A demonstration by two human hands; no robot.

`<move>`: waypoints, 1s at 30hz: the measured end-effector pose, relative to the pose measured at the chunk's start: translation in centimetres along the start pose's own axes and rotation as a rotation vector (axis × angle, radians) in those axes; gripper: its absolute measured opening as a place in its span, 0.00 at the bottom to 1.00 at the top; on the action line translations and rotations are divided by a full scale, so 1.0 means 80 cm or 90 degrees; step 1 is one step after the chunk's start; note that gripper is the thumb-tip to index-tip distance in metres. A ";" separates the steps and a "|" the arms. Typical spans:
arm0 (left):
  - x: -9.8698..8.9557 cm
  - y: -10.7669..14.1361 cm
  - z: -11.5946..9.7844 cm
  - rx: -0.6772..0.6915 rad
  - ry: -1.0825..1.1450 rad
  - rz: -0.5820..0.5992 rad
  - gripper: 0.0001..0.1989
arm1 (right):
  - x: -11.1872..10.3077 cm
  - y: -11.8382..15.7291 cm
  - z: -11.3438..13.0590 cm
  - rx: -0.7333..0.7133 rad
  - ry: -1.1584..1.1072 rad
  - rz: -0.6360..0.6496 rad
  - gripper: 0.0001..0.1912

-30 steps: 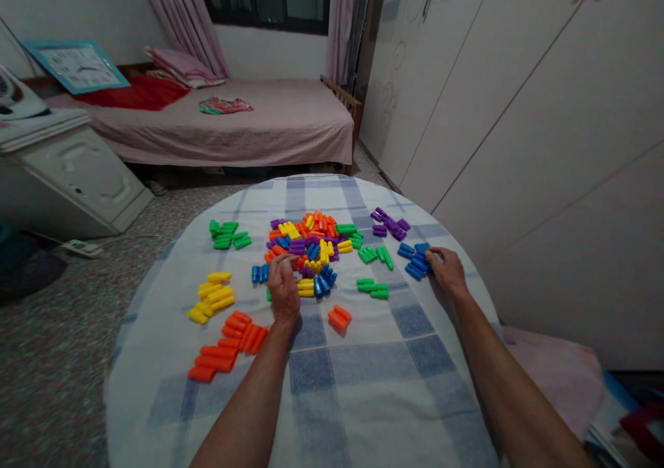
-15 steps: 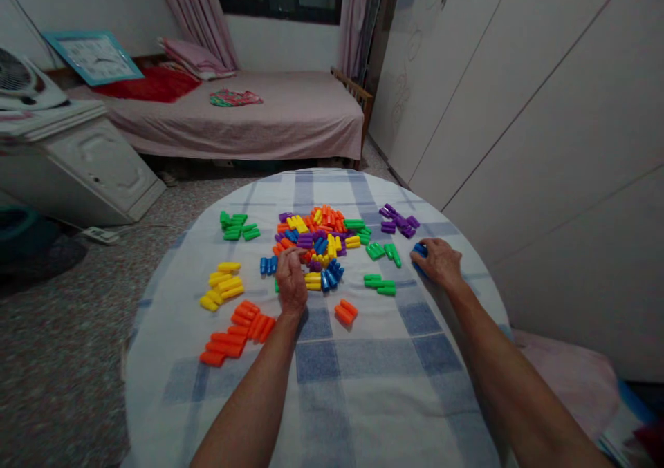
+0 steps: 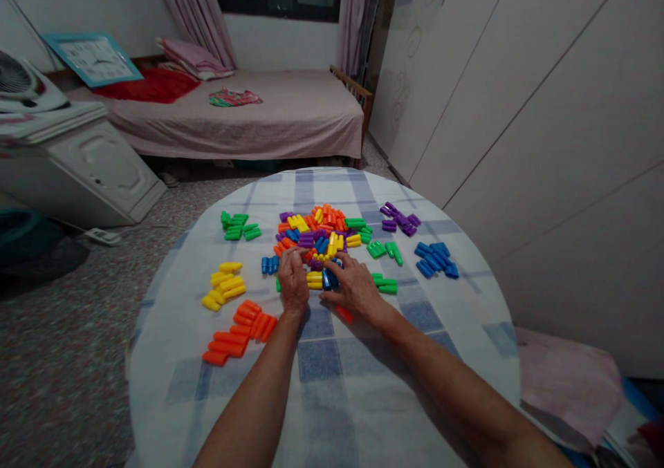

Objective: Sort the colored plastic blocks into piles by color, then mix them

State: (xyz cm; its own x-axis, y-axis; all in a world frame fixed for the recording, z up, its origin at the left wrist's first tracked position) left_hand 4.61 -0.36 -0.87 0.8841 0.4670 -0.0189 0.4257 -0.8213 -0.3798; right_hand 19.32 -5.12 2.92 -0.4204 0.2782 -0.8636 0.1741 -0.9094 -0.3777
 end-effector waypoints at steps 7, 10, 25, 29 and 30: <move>0.000 0.000 -0.005 0.007 -0.005 0.006 0.23 | 0.008 0.003 -0.007 0.092 -0.090 -0.062 0.12; 0.000 0.000 -0.003 0.008 -0.006 0.005 0.23 | -0.003 0.007 -0.023 0.116 -0.128 -0.094 0.11; 0.000 -0.001 0.001 0.011 -0.024 0.005 0.24 | -0.119 0.080 -0.298 0.421 0.177 -0.386 0.17; 0.000 -0.001 -0.002 0.016 -0.022 0.006 0.23 | -0.100 0.091 -0.309 0.450 0.080 -0.415 0.21; -0.001 -0.001 -0.002 0.019 -0.021 0.005 0.23 | -0.097 0.092 -0.308 0.450 0.067 -0.427 0.22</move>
State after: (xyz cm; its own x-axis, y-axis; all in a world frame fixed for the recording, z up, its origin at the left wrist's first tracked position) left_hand 4.57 -0.39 -0.70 0.8803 0.4715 -0.0522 0.4125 -0.8153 -0.4064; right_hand 45.82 -6.35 -1.42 -0.1503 0.7997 -0.5813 -0.6594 -0.5192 -0.5438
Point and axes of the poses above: each hand's wrist, its own y-axis away from the middle knuckle, its own x-axis out of the palm, z = x × y, the point moved 2 cm from there along -y, towards the middle knuckle, and after that the axes turned 11 degrees about -z, right-handed, at the moved point
